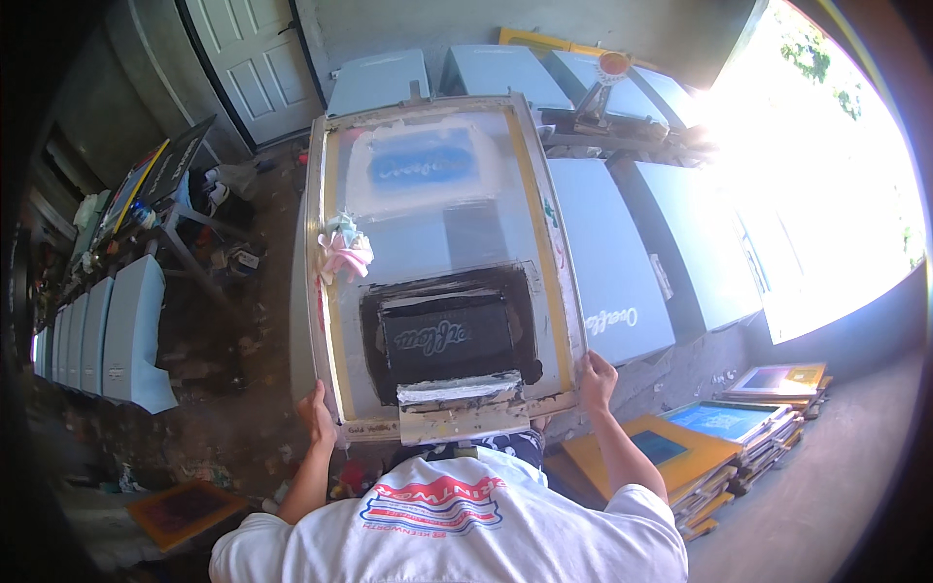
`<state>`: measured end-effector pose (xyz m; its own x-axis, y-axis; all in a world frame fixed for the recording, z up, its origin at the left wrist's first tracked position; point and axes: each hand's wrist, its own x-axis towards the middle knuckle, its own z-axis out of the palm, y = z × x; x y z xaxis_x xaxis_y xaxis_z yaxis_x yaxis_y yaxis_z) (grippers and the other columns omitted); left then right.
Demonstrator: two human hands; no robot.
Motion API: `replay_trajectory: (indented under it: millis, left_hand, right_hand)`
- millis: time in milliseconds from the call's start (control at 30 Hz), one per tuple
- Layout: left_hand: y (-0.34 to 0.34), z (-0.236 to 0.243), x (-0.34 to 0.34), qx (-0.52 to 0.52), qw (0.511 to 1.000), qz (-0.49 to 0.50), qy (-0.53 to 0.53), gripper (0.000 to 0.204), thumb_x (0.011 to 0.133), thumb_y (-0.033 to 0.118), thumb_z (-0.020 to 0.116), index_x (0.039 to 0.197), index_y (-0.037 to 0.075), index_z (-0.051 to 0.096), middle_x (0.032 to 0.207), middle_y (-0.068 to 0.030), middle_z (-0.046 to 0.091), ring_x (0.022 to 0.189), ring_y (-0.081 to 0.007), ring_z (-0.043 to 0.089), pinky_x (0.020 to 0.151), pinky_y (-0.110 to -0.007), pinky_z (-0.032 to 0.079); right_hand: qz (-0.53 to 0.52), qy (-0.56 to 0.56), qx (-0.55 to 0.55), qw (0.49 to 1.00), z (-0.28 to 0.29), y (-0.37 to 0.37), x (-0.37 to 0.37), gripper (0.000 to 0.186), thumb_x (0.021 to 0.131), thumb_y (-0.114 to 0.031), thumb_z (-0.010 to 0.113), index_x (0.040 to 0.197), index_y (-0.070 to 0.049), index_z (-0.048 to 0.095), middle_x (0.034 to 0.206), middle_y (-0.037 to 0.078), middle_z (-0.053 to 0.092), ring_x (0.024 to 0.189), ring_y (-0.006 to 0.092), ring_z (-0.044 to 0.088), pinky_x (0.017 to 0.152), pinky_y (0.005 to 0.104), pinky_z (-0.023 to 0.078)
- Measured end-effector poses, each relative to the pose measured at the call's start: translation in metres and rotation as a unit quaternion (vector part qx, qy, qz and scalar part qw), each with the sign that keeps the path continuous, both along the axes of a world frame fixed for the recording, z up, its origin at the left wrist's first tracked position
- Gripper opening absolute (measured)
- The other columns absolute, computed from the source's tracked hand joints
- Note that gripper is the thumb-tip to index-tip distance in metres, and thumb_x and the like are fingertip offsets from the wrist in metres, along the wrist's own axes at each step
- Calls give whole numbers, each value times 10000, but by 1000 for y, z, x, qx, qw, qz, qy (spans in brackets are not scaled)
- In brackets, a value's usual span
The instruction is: The person uses a squeegee to pull black ink across a screen-printing frame, repeatedly applying ink to a surface below. The person moves the frame between stations and continues the same squeegee motion throughout the clip.
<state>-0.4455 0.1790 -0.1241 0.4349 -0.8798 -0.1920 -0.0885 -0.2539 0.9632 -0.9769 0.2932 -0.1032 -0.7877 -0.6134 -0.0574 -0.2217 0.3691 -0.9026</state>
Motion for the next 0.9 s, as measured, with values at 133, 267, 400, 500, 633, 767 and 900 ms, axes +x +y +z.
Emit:
replay_trajectory:
  millis: [133, 267, 400, 500, 633, 767, 900]
  left_hand:
    - [14, 6, -143, 20, 1000, 2, 11, 496, 997, 283, 657, 618, 65, 423, 649, 44, 389, 659, -116, 341, 603, -357, 294]
    - [79, 47, -352, 15, 1000, 13, 21, 456, 993, 263, 653, 640, 47, 459, 660, 37, 424, 665, -114, 369, 610, -353, 319]
    - [97, 53, -461, 28, 999, 29, 16, 442, 983, 248, 654, 641, 31, 476, 652, 31, 433, 660, -113, 385, 607, -348, 333]
    - [119, 39, -511, 54, 998, 28, -6, 451, 971, 252, 665, 628, 20, 487, 630, 20, 444, 644, -113, 388, 594, -350, 335]
    - [141, 29, -558, 111, 993, 39, -25, 472, 958, 262, 680, 608, 3, 497, 608, 2, 468, 623, -113, 391, 566, -365, 328]
    - [148, 29, -588, 107, 993, 42, -37, 491, 957, 276, 682, 597, -6, 500, 599, -1, 476, 618, -113, 394, 556, -378, 325]
    - [152, 27, -604, 88, 996, 20, -28, 511, 948, 286, 690, 579, 4, 477, 580, 2, 455, 601, -119, 385, 550, -388, 320]
  right_hand:
    - [21, 34, 1, 999, 26, 8, -152, 268, 959, -136, 621, 1150, 21, 723, 785, 55, 701, 762, 63, 573, 711, 273, 480]
    - [32, 55, 18, 998, 84, 63, -359, 239, 968, -138, 586, 1099, 20, 709, 692, 41, 610, 704, 52, 502, 643, 289, 441]
    - [63, 20, 18, 998, 78, 79, -459, 229, 970, -132, 587, 1061, 42, 705, 692, 26, 611, 704, 48, 505, 635, 294, 442]
    - [58, 11, 32, 998, 78, 100, -511, 236, 975, -123, 589, 1072, 55, 711, 738, 36, 679, 726, 50, 552, 663, 286, 467]
    - [58, -3, 60, 996, 77, 120, -556, 252, 979, -128, 588, 1105, 44, 724, 784, 48, 722, 750, 55, 588, 691, 282, 486]
    - [48, -16, 52, 997, 73, 131, -582, 265, 978, -142, 587, 1123, 29, 728, 791, 55, 732, 743, 59, 600, 694, 288, 496]
    - [58, 9, 69, 996, 74, 142, -600, 264, 964, -142, 580, 1108, 23, 729, 768, 67, 726, 729, 64, 601, 687, 293, 496]
